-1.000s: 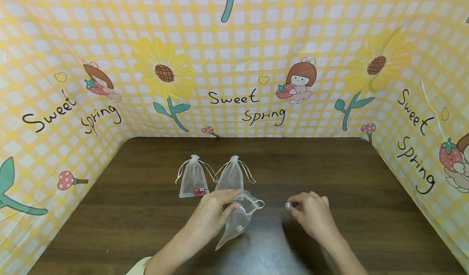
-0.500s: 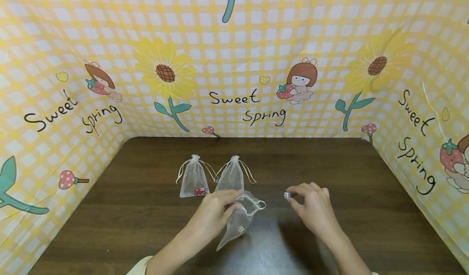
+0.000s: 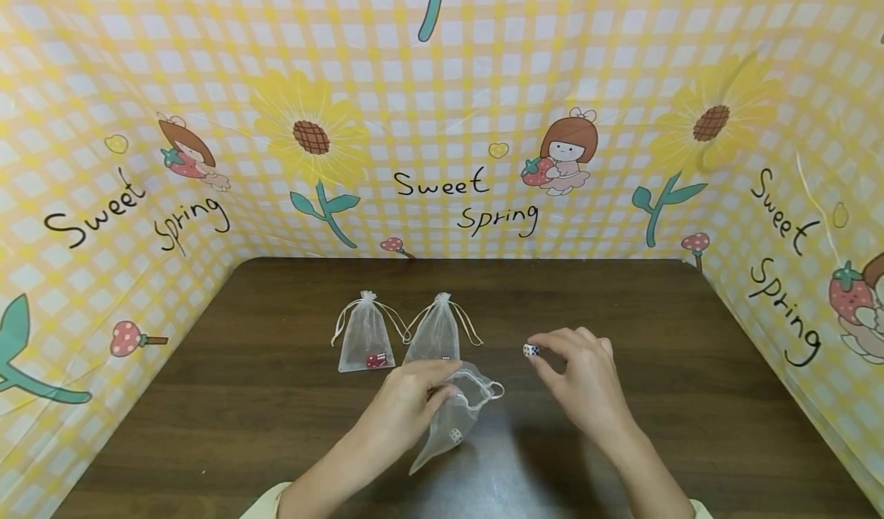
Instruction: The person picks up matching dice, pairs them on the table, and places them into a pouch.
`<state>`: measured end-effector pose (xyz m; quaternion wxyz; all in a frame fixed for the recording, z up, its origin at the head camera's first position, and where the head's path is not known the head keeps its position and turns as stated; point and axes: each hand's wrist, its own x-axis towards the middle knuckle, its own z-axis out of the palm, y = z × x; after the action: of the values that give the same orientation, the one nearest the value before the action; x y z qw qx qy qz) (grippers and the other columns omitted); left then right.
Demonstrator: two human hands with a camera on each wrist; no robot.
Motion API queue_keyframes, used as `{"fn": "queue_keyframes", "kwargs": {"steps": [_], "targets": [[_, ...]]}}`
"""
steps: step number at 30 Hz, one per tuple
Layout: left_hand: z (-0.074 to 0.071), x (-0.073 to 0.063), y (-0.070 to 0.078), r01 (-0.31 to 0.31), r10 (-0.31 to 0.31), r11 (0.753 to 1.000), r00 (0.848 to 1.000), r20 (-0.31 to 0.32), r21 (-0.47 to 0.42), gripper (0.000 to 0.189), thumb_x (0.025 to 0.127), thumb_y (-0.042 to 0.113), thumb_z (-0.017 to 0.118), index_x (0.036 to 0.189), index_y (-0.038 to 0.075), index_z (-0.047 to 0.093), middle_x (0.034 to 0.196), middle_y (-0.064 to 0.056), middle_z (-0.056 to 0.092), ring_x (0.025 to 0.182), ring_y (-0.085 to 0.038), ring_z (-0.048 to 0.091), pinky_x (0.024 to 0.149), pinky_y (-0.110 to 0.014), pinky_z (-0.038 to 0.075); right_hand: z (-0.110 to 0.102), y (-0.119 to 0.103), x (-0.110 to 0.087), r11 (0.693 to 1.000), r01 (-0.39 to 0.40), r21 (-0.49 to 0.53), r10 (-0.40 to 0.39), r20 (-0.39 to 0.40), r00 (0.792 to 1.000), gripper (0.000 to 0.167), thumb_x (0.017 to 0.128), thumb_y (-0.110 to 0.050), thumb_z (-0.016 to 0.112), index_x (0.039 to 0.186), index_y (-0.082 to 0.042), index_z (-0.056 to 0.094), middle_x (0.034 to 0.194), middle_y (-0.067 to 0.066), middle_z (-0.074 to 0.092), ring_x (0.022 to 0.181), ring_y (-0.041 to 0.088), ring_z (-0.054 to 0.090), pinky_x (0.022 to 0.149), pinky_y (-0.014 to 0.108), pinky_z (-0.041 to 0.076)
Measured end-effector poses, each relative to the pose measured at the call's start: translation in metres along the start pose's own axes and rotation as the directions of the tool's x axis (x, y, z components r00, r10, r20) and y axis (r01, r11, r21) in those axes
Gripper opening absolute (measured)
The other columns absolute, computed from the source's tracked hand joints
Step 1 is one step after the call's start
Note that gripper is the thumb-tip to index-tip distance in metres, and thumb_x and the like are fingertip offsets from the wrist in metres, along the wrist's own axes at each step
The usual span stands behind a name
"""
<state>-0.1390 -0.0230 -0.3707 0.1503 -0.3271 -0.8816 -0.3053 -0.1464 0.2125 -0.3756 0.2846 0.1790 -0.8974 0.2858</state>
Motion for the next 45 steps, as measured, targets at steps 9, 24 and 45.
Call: {"fn": "queue_keyframes", "kwargs": {"steps": [9,24,45], "targets": [[0.002,0.000,0.001,-0.012,0.012,1.000,1.000,-0.004,-0.003,0.029,0.079,0.005,0.070,0.107,-0.002,0.067,0.105,-0.010,0.067,0.096,-0.017,0.063,0.085,-0.020,0.047,-0.002,-0.022,0.007,0.992,0.108,0.063,-0.104,-0.073,0.992,0.029,0.064,0.000,0.080,0.090,-0.011,0.072,0.086,-0.007,0.068,0.071,0.005,0.047,0.064,0.022,0.025],[0.002,0.000,0.002,-0.018,0.018,1.000,1.000,0.004,0.004,0.028,0.080,0.004,0.070,0.108,-0.002,0.067,0.104,-0.010,0.067,0.098,-0.017,0.063,0.088,-0.026,0.047,0.013,-0.043,0.006,0.977,0.165,0.136,-0.172,0.044,0.984,0.036,0.061,0.004,0.082,0.090,-0.015,0.071,0.091,-0.012,0.064,0.081,0.006,0.052,0.067,0.026,0.029],[-0.001,0.001,0.003,-0.038,0.039,0.999,0.999,-0.024,0.019,0.029,0.080,0.005,0.070,0.108,-0.003,0.066,0.105,-0.011,0.067,0.097,-0.018,0.063,0.086,-0.022,0.047,0.010,-0.036,0.002,0.984,0.107,0.143,-0.102,-0.042,0.994,0.027,0.070,0.003,0.075,0.091,-0.014,0.071,0.087,-0.011,0.066,0.069,0.002,0.047,0.062,0.025,0.029]]}}
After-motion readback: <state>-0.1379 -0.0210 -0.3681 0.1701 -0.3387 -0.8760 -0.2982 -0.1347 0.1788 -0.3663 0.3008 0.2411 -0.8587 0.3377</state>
